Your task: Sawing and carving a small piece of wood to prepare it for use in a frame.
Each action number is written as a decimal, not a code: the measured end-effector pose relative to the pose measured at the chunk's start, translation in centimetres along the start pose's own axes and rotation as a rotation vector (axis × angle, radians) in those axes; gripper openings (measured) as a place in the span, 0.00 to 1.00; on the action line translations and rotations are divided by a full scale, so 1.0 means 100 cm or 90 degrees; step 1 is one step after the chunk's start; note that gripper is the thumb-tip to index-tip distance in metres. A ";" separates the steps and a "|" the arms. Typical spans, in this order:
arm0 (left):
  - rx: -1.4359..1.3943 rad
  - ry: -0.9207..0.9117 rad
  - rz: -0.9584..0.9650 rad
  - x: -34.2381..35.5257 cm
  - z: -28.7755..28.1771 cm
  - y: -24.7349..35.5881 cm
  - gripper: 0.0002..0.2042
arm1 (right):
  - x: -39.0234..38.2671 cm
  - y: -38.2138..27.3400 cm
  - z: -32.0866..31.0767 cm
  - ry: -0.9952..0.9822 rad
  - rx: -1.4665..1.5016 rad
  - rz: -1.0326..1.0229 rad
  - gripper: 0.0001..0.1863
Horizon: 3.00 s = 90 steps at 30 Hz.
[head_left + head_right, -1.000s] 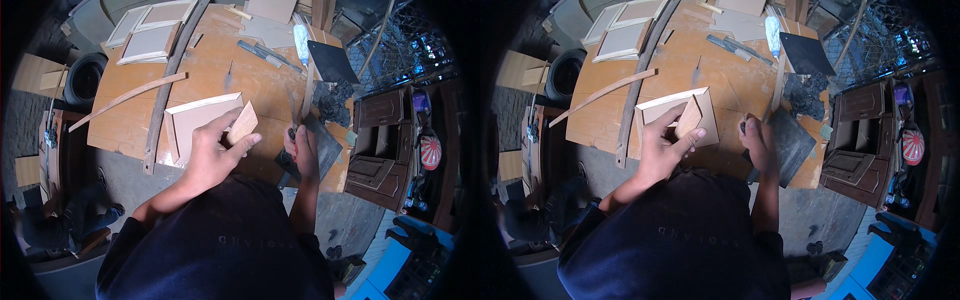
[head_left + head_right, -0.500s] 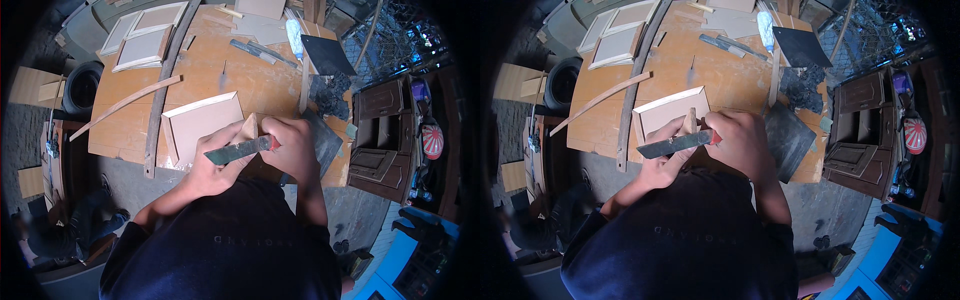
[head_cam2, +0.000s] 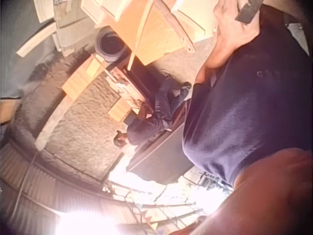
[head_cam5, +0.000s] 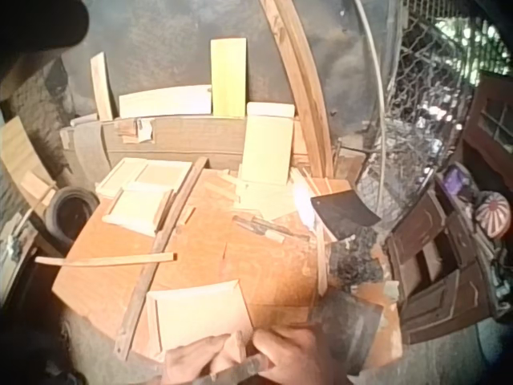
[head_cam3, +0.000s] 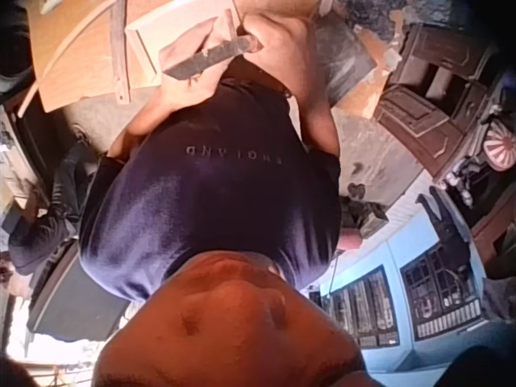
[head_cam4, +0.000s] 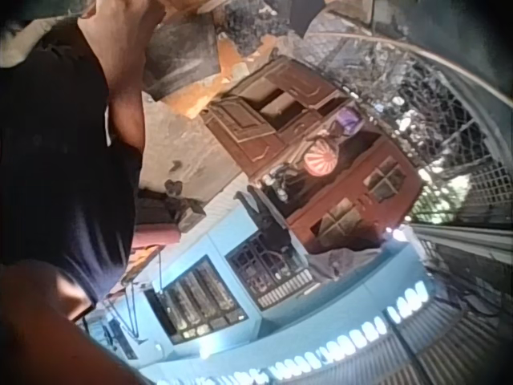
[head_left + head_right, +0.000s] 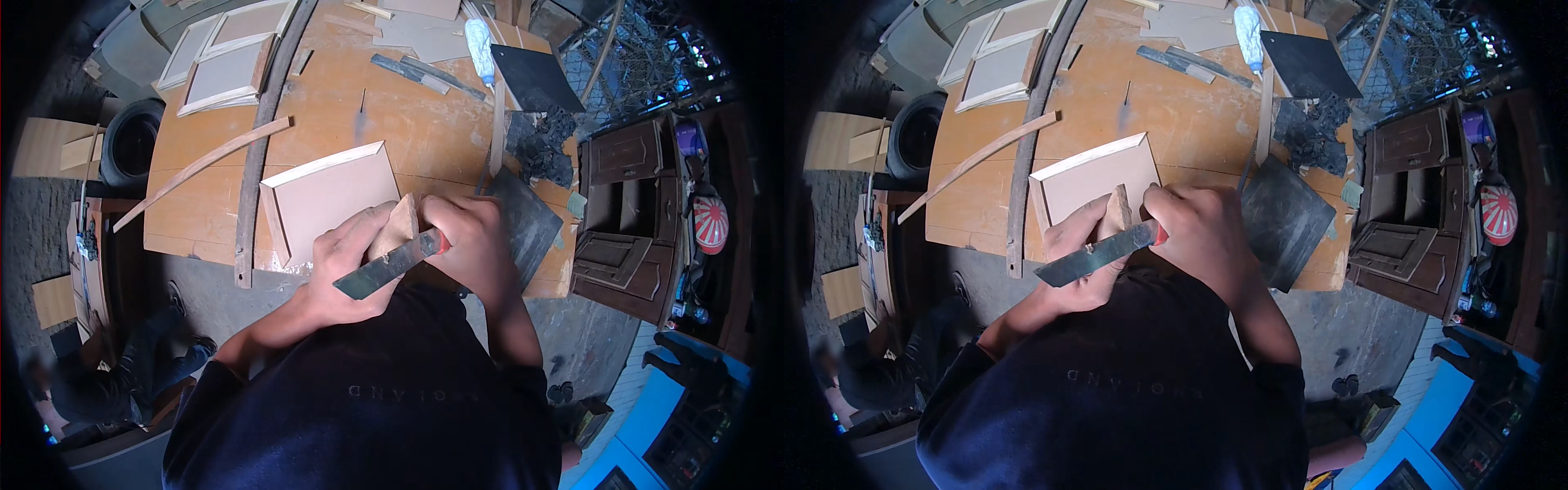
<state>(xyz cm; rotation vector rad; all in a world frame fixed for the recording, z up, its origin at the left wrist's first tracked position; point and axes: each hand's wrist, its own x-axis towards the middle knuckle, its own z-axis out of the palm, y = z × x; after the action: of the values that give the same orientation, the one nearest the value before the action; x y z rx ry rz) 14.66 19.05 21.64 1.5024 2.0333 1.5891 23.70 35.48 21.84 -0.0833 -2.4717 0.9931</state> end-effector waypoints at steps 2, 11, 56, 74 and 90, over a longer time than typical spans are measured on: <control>0.009 0.002 -0.008 -0.003 0.001 -0.001 0.20 | 0.002 -0.002 -0.001 -0.012 -0.012 0.009 0.17; 0.001 0.025 -0.037 -0.009 0.001 -0.003 0.19 | 0.001 0.007 0.008 0.010 -0.025 0.024 0.15; -0.888 0.249 -0.631 0.027 0.053 -0.171 0.28 | -0.035 0.082 0.125 -0.059 0.230 0.360 0.21; 0.380 0.046 -0.164 -0.011 0.040 -0.264 0.18 | -0.034 0.136 0.166 -0.090 -0.231 0.358 0.19; 0.399 0.064 -0.176 -0.012 0.045 -0.266 0.16 | -0.033 0.142 0.163 -0.167 -0.261 0.292 0.21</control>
<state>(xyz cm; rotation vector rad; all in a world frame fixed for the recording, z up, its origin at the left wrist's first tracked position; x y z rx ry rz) 2.17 22.76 -2.04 1.2200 2.8202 0.9845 17.67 34.77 0.80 -0.7214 -2.9410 0.6771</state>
